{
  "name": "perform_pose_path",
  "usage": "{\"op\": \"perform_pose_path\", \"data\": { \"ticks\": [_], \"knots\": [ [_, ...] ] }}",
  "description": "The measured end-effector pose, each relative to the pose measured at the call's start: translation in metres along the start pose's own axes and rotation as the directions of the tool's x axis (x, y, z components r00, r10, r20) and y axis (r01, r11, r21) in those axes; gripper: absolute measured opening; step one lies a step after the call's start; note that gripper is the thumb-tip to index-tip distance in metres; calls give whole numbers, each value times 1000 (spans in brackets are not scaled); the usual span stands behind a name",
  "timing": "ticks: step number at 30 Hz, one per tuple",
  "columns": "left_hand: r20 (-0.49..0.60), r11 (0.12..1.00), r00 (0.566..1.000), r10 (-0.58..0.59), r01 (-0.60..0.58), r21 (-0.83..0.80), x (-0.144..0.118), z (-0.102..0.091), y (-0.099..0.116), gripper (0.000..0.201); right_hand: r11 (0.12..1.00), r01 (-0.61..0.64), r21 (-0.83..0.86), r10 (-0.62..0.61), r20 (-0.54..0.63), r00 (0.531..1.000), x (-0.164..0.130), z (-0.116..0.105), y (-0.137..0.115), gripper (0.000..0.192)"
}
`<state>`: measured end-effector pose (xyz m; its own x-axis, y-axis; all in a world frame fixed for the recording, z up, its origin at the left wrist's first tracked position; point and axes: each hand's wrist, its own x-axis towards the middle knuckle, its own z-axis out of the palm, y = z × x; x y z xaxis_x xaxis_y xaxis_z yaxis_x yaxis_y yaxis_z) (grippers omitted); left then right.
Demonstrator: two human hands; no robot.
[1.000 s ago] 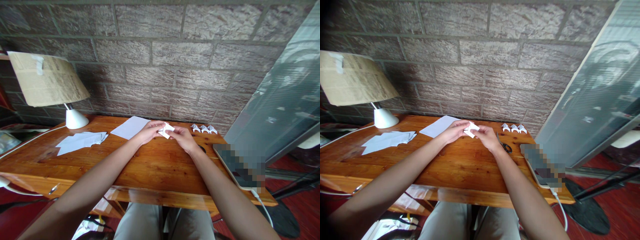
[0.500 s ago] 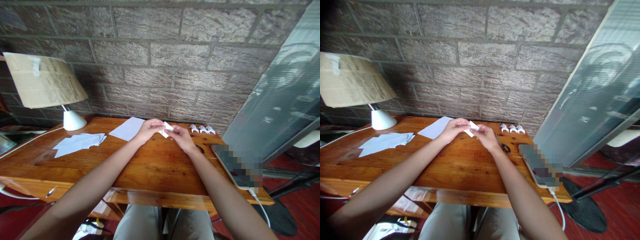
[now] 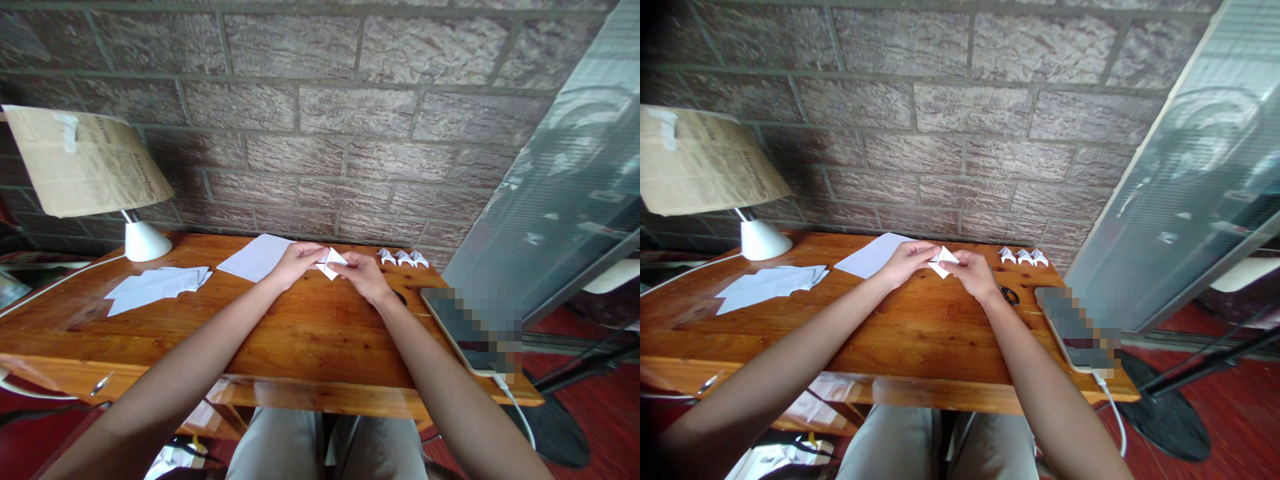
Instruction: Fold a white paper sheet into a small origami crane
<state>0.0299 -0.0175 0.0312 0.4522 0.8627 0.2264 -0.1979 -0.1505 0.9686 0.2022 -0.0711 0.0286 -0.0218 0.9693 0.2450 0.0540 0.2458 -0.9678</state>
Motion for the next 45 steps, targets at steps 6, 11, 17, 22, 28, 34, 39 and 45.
{"op": "perform_pose_path", "data": {
  "ticks": [6, 11, 17, 22, 28, 34, 39, 45],
  "knots": [
    [15, 995, 999, -46, 47, -90, 1, -3, -2, 41, 1000, 12, 9, -12, 45, 999, -1, 0, -3, 37],
    [27, 1000, 999, -18, 19, -15, -1, -1, 0, 44, 1000, 27, 10, -28, 81, 996, -1, 0, 0, 37],
    [10, 1000, 1000, 17, -17, 15, -2, 3, 0, 43, 988, 107, -115, -105, 21, 994, 2, -2, 9, 36],
    [50, 995, 998, 29, -34, 91, -1, 2, -3, 40, 968, 150, -199, -149, 20, 989, 2, -2, 13, 37],
    [51, 990, 998, 30, -37, 137, -3, 2, 0, 40, 971, 142, -192, -145, -2, 989, 4, -1, 15, 40],
    [39, 988, 999, 0, -6, 151, -5, 3, -1, 42, 977, 95, -189, -100, -15, 995, 3, 0, 14, 42],
    [86, 979, 994, 64, -79, 189, -4, 3, -2, 39, 996, 60, -67, -55, 75, 996, 0, 3, 9, 42],
    [133, 982, 988, 77, -99, 163, -6, 6, 3, 39, 999, 0, 32, -2, 40, 999, -2, 2, 6, 47]
  ]
}}
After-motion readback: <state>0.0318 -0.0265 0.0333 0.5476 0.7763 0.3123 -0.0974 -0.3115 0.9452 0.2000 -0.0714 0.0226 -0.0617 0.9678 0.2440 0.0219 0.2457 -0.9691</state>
